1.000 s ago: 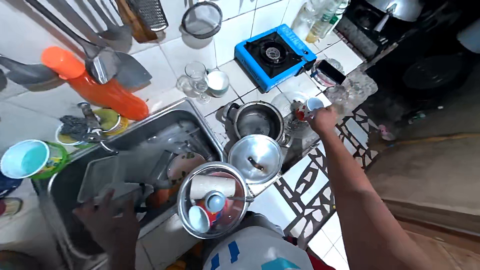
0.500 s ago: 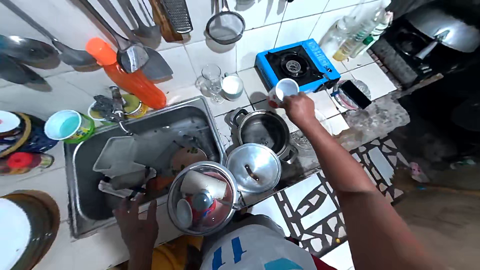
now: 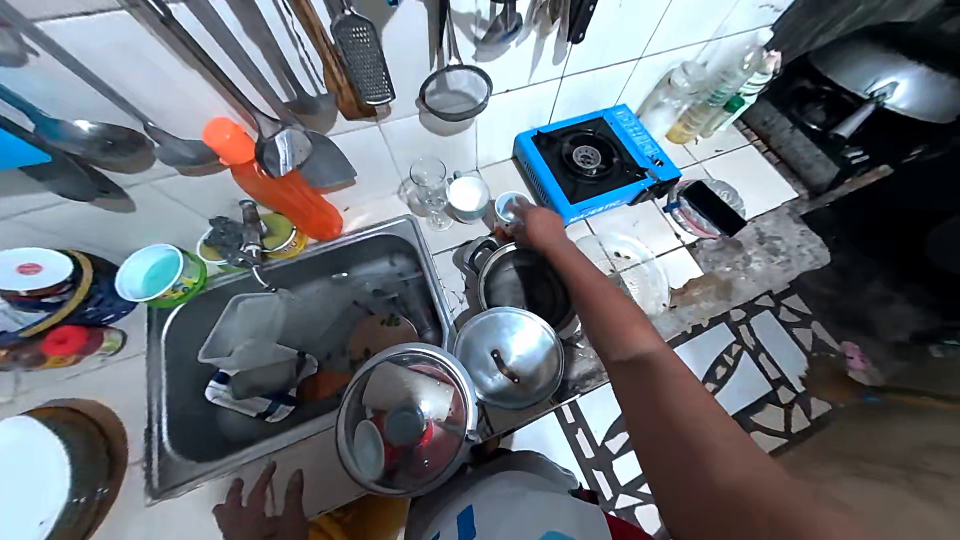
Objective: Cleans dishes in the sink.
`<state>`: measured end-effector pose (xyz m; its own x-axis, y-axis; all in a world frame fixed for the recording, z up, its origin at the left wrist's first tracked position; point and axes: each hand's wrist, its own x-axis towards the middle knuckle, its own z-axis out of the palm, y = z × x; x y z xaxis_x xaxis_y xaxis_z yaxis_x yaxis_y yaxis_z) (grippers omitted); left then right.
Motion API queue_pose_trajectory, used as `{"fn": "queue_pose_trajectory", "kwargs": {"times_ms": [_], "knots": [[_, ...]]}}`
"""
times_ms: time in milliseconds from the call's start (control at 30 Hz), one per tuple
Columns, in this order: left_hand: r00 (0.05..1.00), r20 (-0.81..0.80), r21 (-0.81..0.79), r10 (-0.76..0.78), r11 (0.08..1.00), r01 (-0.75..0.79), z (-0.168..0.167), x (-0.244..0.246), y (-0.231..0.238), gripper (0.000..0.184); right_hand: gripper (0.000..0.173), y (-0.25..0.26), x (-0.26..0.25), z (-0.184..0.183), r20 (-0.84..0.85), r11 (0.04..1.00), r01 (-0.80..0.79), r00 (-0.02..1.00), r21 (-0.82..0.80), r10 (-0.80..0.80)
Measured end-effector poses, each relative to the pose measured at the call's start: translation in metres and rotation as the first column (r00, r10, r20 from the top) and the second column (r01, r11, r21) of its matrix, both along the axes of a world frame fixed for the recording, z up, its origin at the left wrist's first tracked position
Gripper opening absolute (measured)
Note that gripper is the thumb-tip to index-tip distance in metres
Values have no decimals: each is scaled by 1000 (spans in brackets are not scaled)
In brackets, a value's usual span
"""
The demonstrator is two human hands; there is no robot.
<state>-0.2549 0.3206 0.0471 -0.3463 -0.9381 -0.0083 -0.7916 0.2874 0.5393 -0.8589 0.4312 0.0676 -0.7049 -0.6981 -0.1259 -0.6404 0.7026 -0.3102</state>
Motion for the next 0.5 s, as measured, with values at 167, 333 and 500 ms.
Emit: {"fn": "queue_pose_trajectory", "kwargs": {"times_ms": [167, 333, 500], "knots": [[999, -9, -52, 36, 998, -36, 0, 10, -23, 54, 51, 152, 18, 10, 7, 875, 445, 892, -190, -452], [997, -71, -120, 30, 992, -38, 0, 11, -53, 53, 68, 277, 63, -47, 98, 578, 812, 570, 84, -816], [994, -99, -96, 56, 993, -65, 11, -16, -79, 54, 54, 263, 78, -92, 662, 181, 968, 253, -176, -706]]}}
